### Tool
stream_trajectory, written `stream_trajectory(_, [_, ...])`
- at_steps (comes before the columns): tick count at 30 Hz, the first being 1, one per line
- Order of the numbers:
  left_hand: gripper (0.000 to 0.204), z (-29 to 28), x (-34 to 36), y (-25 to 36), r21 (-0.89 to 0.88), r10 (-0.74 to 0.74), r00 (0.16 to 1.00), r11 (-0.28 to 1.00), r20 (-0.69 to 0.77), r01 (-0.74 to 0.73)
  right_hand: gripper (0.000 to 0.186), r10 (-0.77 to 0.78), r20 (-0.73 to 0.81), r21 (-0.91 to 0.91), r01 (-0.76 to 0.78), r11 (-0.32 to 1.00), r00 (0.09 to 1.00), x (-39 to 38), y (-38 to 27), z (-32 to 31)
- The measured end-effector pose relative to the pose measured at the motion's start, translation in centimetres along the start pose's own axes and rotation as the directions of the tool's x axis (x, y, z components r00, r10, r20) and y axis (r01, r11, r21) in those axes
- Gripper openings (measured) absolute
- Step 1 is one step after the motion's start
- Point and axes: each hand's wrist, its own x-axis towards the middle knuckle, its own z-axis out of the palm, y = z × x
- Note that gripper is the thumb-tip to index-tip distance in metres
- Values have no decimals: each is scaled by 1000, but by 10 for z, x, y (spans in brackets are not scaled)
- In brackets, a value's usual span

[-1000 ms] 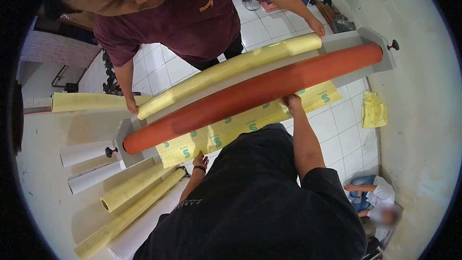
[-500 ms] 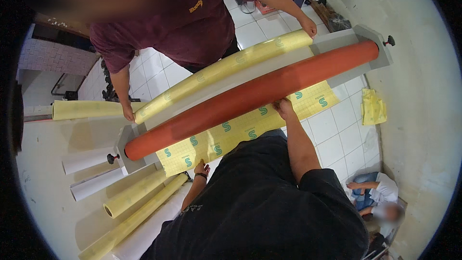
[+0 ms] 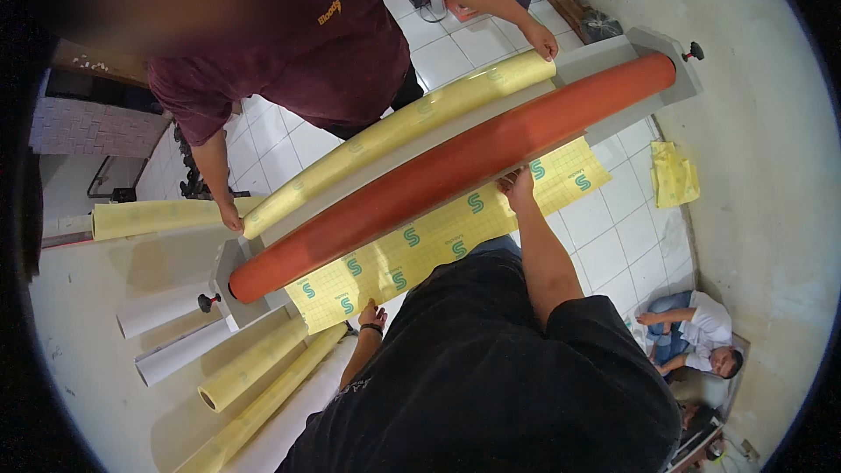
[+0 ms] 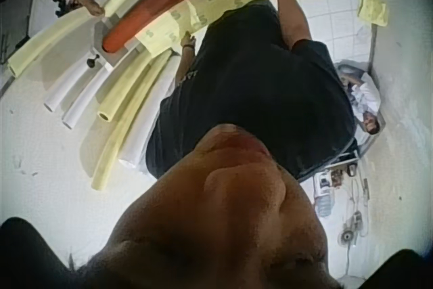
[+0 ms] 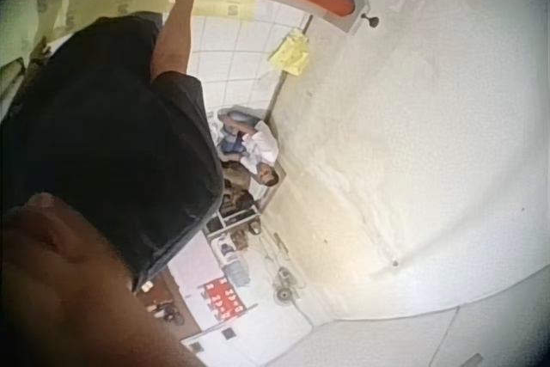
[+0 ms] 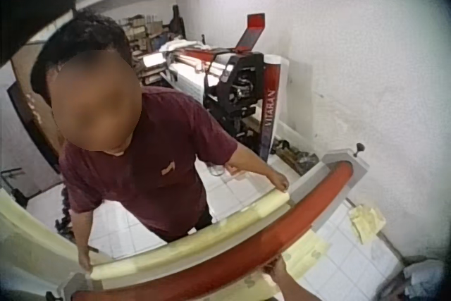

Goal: The recorder is laminating a large printed poster using a manual cold-roll laminator with the help of another person.

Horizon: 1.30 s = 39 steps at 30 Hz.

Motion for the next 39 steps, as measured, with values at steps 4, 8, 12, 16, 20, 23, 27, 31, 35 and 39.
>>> stream_trajectory(4, [27, -5, -4, -5, -12, -4, 1000, 1000, -24, 4, 77, -273, -143, -323, 215, 921, 951, -17, 1, 13])
stream_trajectory(8, [24, 6, -11, -6, -49, 73, 997, 996, 5, -73, 48, -634, -77, -668, 433, 606, 769, -2, 6, -11])
stream_trajectory(12, [24, 4, -14, -8, -84, 89, 996, 992, -26, -91, 27, -342, -65, -549, 253, 797, 937, -10, 16, -9])
stream_trajectory(16, [23, 2, -13, -5, -140, 149, 989, 979, -20, -151, 28, 40, 131, -628, 51, 777, 991, -25, 26, -4])
stream_trajectory(20, [39, 12, -20, 3, 336, 359, 814, 917, -456, -216, 29, 8, 159, -653, 99, 751, 987, -19, 37, -5])
stream_trajectory(23, [51, 67, -82, 38, 703, 678, 420, 701, -603, -122, 29, -37, 119, -684, 109, 721, 992, -4, 30, -23])
stream_trajectory(27, [51, 75, -44, 65, 277, 764, 589, 645, -263, -712, 32, 41, 145, -676, 69, 734, 989, -7, 34, -19])
stream_trajectory(31, [37, 101, -17, 101, -409, 419, 901, 807, -115, -427, 34, 102, 160, -680, 34, 733, 982, -3, 27, -22])
stream_trajectory(35, [30, 95, -6, 115, -446, 355, 935, 834, -21, -326, 27, 115, 152, -681, 20, 732, 982, -5, 28, -16])
stream_trajectory(39, [26, 92, -5, 118, -424, 331, 942, 862, 52, -279, 23, 111, 118, -666, -4, 746, 987, -4, 26, -14])
